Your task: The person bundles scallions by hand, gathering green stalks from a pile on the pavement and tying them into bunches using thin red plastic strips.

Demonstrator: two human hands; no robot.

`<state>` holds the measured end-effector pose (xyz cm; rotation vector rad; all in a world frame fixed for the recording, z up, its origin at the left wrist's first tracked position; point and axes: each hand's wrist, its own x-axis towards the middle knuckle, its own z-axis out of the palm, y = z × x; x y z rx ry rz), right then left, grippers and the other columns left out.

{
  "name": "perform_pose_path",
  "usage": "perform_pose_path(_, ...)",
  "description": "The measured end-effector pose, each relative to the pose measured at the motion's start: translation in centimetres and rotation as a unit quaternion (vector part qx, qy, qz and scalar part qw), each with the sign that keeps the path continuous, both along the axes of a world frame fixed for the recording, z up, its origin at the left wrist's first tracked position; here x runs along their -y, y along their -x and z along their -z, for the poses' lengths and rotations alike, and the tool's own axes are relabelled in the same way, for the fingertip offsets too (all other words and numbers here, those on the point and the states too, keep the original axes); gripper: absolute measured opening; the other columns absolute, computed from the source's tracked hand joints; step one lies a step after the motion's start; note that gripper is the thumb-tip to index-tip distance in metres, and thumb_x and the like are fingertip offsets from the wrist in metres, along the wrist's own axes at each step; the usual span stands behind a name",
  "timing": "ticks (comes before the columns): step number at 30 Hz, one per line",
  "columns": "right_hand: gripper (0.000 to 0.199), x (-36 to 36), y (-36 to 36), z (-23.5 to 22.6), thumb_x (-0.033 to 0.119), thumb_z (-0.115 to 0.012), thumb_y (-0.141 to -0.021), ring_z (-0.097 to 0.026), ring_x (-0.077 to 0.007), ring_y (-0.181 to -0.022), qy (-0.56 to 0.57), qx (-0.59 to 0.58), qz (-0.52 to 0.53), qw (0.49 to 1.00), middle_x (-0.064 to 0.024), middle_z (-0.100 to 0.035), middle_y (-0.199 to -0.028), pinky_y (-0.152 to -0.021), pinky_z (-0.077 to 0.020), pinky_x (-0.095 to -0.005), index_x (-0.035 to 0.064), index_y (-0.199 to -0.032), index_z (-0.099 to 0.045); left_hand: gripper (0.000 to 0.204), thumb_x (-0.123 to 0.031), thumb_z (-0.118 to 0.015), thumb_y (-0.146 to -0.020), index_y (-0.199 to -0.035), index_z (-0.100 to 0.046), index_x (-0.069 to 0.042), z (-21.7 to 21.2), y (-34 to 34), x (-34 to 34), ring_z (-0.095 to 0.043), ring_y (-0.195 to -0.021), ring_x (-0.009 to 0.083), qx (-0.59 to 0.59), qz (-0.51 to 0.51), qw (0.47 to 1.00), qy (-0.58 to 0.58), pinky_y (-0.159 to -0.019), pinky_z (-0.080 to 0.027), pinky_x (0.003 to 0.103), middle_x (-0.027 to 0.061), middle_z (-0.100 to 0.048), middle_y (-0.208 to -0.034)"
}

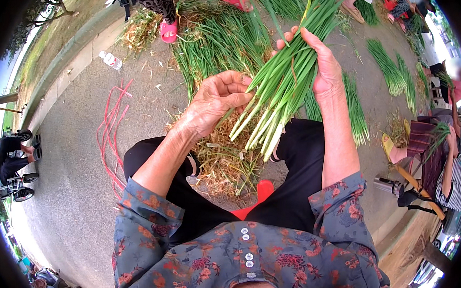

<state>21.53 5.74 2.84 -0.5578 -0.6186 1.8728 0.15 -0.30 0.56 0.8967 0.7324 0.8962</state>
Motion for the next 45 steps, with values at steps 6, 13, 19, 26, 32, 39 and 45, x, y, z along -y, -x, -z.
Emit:
perform_pose_path(6,0.016,-0.1,0.1,0.0,0.020,-0.054,-0.084,-0.059,-0.0252,-0.088,-0.003,0.010,0.025,1.000,-0.0089,-0.060,-0.085,-0.079,-0.0491,-0.0456,0.0041,-0.090,-0.055,0.018,0.000,-0.062,-0.074,-0.090,-0.053,-0.004,0.4,0.1,-0.1,-0.052,-0.064,0.0076,0.011,0.005,1.000,0.002,-0.058,-0.042,0.021,0.0027,-0.059,-0.076)
perform_pose_path(13,0.019,-0.1,-0.2,-0.1,0.021,-0.054,-0.084,-0.059,-0.0248,-0.086,-0.019,0.024,0.009,1.000,-0.0113,-0.061,-0.085,-0.079,-0.0496,-0.0426,0.0023,-0.089,-0.056,0.022,0.000,-0.063,-0.071,-0.089,-0.052,-0.006,0.4,0.4,-0.3,-0.050,-0.071,0.0076,-0.012,0.042,0.998,0.045,-0.064,-0.040,0.022,-0.0011,-0.056,-0.081)
perform_pose_path(19,0.023,-0.1,-0.7,-0.2,0.021,-0.054,-0.084,-0.060,-0.0244,-0.085,-0.021,0.028,0.038,0.999,-0.0151,-0.060,-0.085,-0.079,-0.0495,-0.0405,-0.0003,-0.089,-0.058,0.016,0.001,-0.064,-0.068,-0.082,-0.057,-0.003,0.6,0.7,-0.2,-0.051,-0.060,0.0069,-0.032,0.059,0.996,0.050,-0.053,-0.037,0.020,0.0018,-0.060,-0.075)
perform_pose_path(26,0.020,-0.4,-1.1,-0.1,0.020,-0.055,-0.083,-0.060,-0.0247,-0.085,-0.023,0.027,0.040,0.999,-0.0128,-0.060,-0.085,-0.080,-0.0490,-0.0417,0.0013,-0.089,-0.057,0.019,0.001,-0.063,-0.068,-0.083,-0.054,-0.004,0.6,1.3,-0.3,-0.054,-0.066,0.0089,-0.050,0.102,0.991,0.065,-0.061,-0.042,0.022,0.0006,-0.058,-0.078)
perform_pose_path(32,0.014,-0.5,-1.8,0.2,0.017,-0.056,-0.082,-0.059,-0.0262,-0.086,-0.028,0.022,0.082,0.996,-0.0112,-0.060,-0.084,-0.079,-0.0496,-0.0442,0.0050,-0.090,-0.055,0.021,-0.004,-0.066,-0.066,-0.084,-0.054,-0.001,0.7,2.0,0.0,-0.058,-0.064,0.0129,-0.057,0.110,0.988,0.097,-0.058,-0.047,0.024,0.0051,-0.059,-0.076)
perform_pose_path(39,0.013,-0.8,-3.4,0.1,0.017,-0.056,-0.083,-0.060,-0.0268,-0.084,-0.034,0.012,0.101,0.994,-0.0094,-0.061,-0.083,-0.078,-0.0500,-0.0445,0.0051,-0.088,-0.054,0.021,-0.006,-0.064,-0.069,-0.086,-0.056,0.005,-0.5,3.1,0.7,-0.061,-0.061,0.0159,-0.127,0.104,0.984,0.070,-0.056,-0.050,0.025,0.0109,-0.062,-0.075)
perform_pose_path(45,0.020,-0.3,-2.9,-0.4,0.020,-0.056,-0.083,-0.060,-0.0266,-0.084,-0.034,0.050,0.101,0.993,-0.0134,-0.061,-0.084,-0.077,-0.0506,-0.0417,0.0004,-0.088,-0.057,0.013,-0.009,-0.065,-0.073,-0.078,-0.062,0.002,1.6,3.9,-0.4,-0.057,-0.059,0.0102,-0.415,-0.134,0.887,-0.154,-0.054,-0.047,0.024,0.0079,-0.063,-0.074)
